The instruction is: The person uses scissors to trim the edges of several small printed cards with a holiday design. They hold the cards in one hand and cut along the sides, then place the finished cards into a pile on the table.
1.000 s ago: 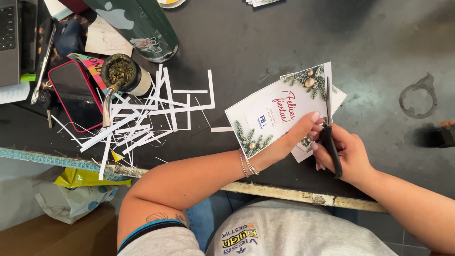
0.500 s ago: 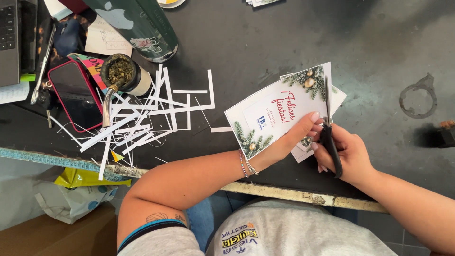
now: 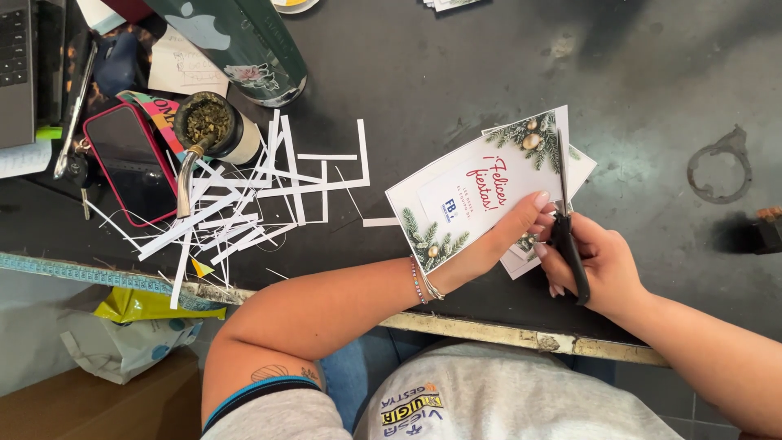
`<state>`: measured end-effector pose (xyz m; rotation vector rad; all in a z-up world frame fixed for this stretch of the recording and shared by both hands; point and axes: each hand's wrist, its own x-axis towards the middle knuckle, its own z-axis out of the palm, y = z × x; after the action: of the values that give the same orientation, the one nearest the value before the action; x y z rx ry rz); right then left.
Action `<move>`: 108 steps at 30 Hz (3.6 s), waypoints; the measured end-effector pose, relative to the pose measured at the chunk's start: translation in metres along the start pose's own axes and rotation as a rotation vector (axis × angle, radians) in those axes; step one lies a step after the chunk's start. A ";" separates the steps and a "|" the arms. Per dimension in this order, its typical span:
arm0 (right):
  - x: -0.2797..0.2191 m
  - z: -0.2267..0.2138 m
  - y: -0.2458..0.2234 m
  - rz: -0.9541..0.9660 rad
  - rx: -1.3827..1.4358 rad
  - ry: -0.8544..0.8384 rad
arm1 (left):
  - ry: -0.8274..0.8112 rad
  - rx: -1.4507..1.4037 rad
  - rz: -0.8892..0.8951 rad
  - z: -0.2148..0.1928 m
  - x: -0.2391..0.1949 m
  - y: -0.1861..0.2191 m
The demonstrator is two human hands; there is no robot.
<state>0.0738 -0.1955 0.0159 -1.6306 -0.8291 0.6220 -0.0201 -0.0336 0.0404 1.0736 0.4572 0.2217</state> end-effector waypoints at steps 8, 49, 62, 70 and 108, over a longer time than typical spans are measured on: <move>-0.002 -0.003 -0.005 0.126 -0.089 -0.032 | -0.013 0.075 -0.091 0.000 -0.001 0.015; -0.004 -0.011 0.026 0.006 -0.034 0.059 | -0.164 -0.070 -0.034 -0.007 0.004 -0.038; 0.025 -0.031 0.009 0.090 0.320 0.076 | -0.440 0.726 -0.276 -0.023 0.014 0.036; 0.023 -0.027 0.005 0.145 0.292 0.192 | -0.218 0.772 0.175 -0.035 0.029 0.010; 0.019 -0.014 0.042 0.053 0.270 0.018 | 0.117 0.637 0.771 -0.033 0.030 0.004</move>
<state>0.1043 -0.1928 -0.0220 -1.4135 -0.6593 0.7236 -0.0086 0.0065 0.0235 1.8443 0.1923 0.8632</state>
